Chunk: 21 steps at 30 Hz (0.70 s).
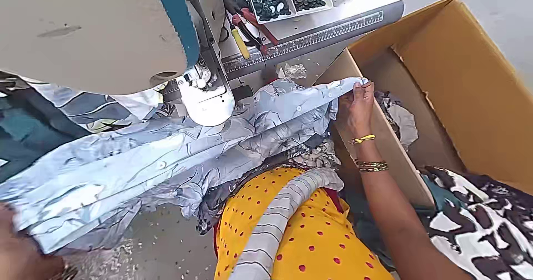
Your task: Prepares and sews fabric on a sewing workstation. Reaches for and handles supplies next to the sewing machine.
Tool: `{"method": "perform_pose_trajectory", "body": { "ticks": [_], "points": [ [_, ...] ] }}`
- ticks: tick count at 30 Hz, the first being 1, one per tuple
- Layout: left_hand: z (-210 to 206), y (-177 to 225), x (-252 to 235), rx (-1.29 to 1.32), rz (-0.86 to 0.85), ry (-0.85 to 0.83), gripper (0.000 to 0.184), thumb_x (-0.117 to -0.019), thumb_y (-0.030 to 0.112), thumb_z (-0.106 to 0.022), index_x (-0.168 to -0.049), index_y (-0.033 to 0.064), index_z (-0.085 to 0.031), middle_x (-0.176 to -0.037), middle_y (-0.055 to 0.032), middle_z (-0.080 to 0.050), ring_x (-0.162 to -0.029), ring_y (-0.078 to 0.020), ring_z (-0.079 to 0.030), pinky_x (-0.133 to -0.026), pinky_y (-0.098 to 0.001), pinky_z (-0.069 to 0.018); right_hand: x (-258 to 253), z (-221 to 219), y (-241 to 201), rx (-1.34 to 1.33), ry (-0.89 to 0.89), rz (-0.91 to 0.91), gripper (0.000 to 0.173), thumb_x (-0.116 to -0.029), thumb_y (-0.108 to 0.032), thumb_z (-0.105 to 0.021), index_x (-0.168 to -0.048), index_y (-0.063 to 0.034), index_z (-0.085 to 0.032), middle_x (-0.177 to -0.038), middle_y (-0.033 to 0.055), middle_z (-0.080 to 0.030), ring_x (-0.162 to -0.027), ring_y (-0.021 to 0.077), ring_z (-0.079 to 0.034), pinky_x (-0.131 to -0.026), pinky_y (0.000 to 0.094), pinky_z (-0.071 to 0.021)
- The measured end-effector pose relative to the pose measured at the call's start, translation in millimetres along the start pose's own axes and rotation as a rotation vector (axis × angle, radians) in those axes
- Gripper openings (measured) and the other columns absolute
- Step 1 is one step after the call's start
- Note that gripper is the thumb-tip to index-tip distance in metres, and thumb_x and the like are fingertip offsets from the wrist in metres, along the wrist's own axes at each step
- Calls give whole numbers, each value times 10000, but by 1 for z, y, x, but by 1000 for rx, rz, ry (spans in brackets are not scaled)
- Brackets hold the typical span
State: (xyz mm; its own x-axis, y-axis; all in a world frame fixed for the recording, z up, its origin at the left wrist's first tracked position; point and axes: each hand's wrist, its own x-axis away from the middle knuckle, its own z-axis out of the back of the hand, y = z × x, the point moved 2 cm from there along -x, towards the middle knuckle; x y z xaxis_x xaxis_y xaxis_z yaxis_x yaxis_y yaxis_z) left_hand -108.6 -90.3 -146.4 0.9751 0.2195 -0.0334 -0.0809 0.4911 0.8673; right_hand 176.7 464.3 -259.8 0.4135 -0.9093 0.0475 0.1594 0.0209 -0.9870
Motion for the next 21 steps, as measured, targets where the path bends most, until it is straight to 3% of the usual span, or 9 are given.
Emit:
{"method": "perform_pose_trajectory", "body": {
  "ticks": [1,3,6,9,11,14,17,19,21],
  "points": [
    [-11,3,10,-87,54,5,394,-1085,169,-469,-1323,-143,-492,-1220,-137,-607,-1068,33,-585,-975,-157,-459,2,-7,-1,-3,-35,-33,368,-1118,-399,-371,-1371,-137,-421,-1034,23,-627,-830,91,-672,-772,288,-583],
    [-23,-19,19,-200,139,-19,482,-1084,236,-497,-1398,-128,-468,-1354,-197,-575,-1192,-2,-559,-1055,-176,-411,6,-17,8,45,-142,-114,433,-1116,-415,-370,-1417,-106,-417,-1013,71,-658,-797,130,-686,-756,323,-589],
    [-18,-80,9,-250,234,-34,519,-1075,277,-508,-1404,-123,-476,-1410,-243,-540,-1271,-99,-536,-1100,-238,-387,9,-27,28,63,-239,-196,393,-1102,-424,-428,-1345,-118,-471,-1077,73,-657,-906,135,-676,-827,339,-570],
    [-11,-96,7,-177,259,-8,473,-1077,220,-502,-1400,-124,-468,-1371,-209,-554,-1199,-21,-543,-1057,-183,-401,5,-36,37,70,-269,-163,355,-1111,-387,-409,-1295,-91,-483,-1192,59,-631,-1069,99,-636,-945,331,-531],
    [-10,-92,7,-124,227,-2,403,-1082,167,-480,-1341,-142,-489,-1278,-166,-582,-1095,50,-549,-992,-142,-425,7,-41,31,85,-278,-207,373,-1112,-409,-393,-1315,-105,-469,-1206,50,-618,-1074,89,-619,-950,321,-518],
    [-9,-86,4,-120,212,2,395,-1077,173,-494,-1324,-134,-509,-1262,-150,-596,-1081,63,-555,-983,-135,-430,5,-49,26,186,-272,-352,673,-1014,-672,-419,-1351,-106,-557,-1159,81,-696,-1007,166,-667,-883,400,-544],
    [-12,-80,5,-141,217,-6,437,-1079,204,-500,-1367,-124,-496,-1329,-171,-583,-1144,39,-550,-1023,-149,-412,-2,-59,26,377,-380,-447,829,-917,-802,-448,-1236,-70,-671,-1214,196,-673,-1114,322,-647,-933,569,-517],
    [-12,-83,5,-128,214,-3,440,-1079,221,-509,-1359,-118,-499,-1303,-153,-595,-1117,47,-562,-1008,-150,-429,-8,-69,20,458,-448,-464,770,-954,-740,-472,-1164,-37,-704,-1163,221,-684,-1086,332,-658,-940,577,-511],
    [-11,-84,7,-121,228,12,425,-1075,231,-519,-1326,-111,-516,-1221,-114,-615,-1044,66,-572,-962,-145,-451,-16,-79,13,467,-482,-456,613,-1018,-569,-538,-1019,24,-691,-982,200,-673,-907,276,-639,-854,521,-509]
  ]
}}
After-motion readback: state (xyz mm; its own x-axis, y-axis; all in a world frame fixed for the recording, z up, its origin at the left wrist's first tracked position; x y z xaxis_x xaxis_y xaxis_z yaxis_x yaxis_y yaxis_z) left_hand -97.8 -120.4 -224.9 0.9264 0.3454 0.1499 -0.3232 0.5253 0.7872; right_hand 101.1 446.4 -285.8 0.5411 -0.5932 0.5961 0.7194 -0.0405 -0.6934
